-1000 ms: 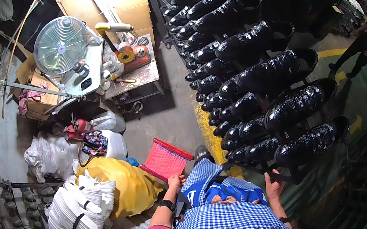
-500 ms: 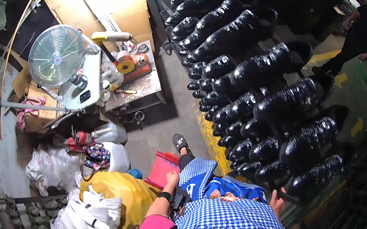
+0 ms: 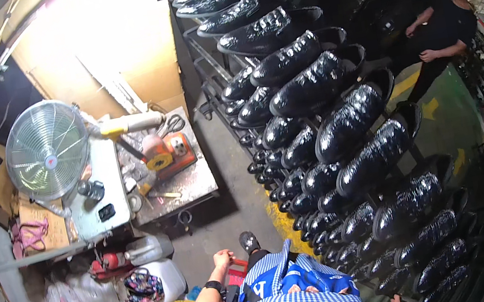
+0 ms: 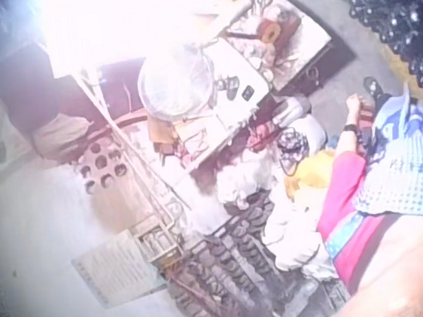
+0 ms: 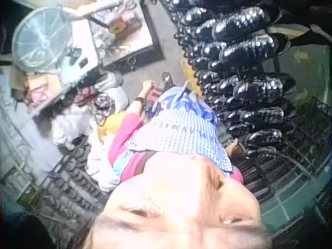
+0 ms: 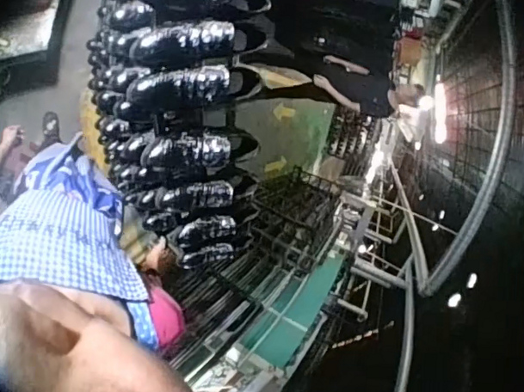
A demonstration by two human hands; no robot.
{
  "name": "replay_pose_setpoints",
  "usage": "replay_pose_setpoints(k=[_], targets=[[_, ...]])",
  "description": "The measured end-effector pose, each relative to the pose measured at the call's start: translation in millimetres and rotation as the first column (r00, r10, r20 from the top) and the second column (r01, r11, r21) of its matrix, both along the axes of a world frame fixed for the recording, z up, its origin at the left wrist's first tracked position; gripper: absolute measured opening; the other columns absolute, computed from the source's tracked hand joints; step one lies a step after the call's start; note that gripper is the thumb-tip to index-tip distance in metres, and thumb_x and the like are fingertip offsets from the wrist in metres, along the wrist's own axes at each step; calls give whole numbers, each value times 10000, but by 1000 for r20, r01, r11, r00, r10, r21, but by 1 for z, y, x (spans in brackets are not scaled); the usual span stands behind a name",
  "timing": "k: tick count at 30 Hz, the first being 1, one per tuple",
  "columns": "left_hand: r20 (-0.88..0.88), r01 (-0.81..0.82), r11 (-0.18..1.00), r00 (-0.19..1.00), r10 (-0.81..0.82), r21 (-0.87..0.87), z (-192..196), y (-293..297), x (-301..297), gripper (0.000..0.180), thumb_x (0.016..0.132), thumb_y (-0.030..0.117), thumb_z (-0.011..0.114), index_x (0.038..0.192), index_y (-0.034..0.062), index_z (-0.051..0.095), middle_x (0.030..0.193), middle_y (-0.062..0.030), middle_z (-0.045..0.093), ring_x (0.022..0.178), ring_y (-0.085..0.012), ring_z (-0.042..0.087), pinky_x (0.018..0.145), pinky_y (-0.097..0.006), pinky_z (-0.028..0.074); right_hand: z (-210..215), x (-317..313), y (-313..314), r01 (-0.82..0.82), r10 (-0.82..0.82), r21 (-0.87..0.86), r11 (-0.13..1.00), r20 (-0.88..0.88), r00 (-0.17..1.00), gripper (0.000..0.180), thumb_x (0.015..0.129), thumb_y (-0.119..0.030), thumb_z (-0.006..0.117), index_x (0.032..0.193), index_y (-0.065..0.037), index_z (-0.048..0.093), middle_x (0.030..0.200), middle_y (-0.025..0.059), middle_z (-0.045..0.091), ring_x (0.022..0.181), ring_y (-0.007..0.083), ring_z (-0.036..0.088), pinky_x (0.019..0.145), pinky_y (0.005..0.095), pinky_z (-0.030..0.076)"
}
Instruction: The recorder is inspecting and handling manufactured black shoes on a storage rack.
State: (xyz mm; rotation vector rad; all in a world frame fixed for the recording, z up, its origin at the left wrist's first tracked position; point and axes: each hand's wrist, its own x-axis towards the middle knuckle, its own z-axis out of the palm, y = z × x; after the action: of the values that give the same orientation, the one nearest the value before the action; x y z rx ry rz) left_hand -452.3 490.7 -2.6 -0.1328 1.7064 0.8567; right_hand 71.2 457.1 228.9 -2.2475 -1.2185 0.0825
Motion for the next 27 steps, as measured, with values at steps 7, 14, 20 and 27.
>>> replay_pose_setpoints(k=[7, 14, 20, 27], targets=[[-102, -39, 993, 994, 50, 110, 20, 112, -54, 233, 894, 137, 403, 1055, 35, 536, 853, -81, 634, 580, -155, 597, 522, -301, 511, 18, -26, 82, 38, -40, 63, 997, 25, 999, 402, 870, -268, 544, 1053, 84, 481, 1066, 253, 494, 956, 336, 483, 840, 393, 364], [28, -21, 938, 1000, 12, 345, 85, 203, 2, 266, 902, 143, 405, 1112, 34, 526, 908, -103, 637, 684, -185, 628, 566, -285, 522, 28, -9, 152, 39, -42, 127, 991, 19, 999, 424, 877, -261, 528, 1087, 94, 429, 1107, 266, 438, 1000, 349, 435, 872, 403, 324], [99, -92, 792, 994, 40, 603, 164, 308, -15, 321, 877, 262, 497, 1107, 39, 517, 959, -96, 608, 797, -193, 603, 643, -287, 502, 33, -16, 179, 101, -103, 171, 980, 4, 995, 446, 884, -256, 513, 1116, 102, 385, 1143, 278, 390, 1037, 360, 393, 899, 411, 290], [197, -82, 580, 971, -137, 810, 257, 420, -49, 394, 863, 310, 526, 1183, 81, 499, 1116, -66, 567, 896, -183, 594, 756, -297, 486, 40, -63, 188, 216, -224, 222, 951, 12, 974, 473, 891, -249, 497, 1151, 111, 333, 1185, 291, 335, 1080, 374, 345, 931, 420, 250]])
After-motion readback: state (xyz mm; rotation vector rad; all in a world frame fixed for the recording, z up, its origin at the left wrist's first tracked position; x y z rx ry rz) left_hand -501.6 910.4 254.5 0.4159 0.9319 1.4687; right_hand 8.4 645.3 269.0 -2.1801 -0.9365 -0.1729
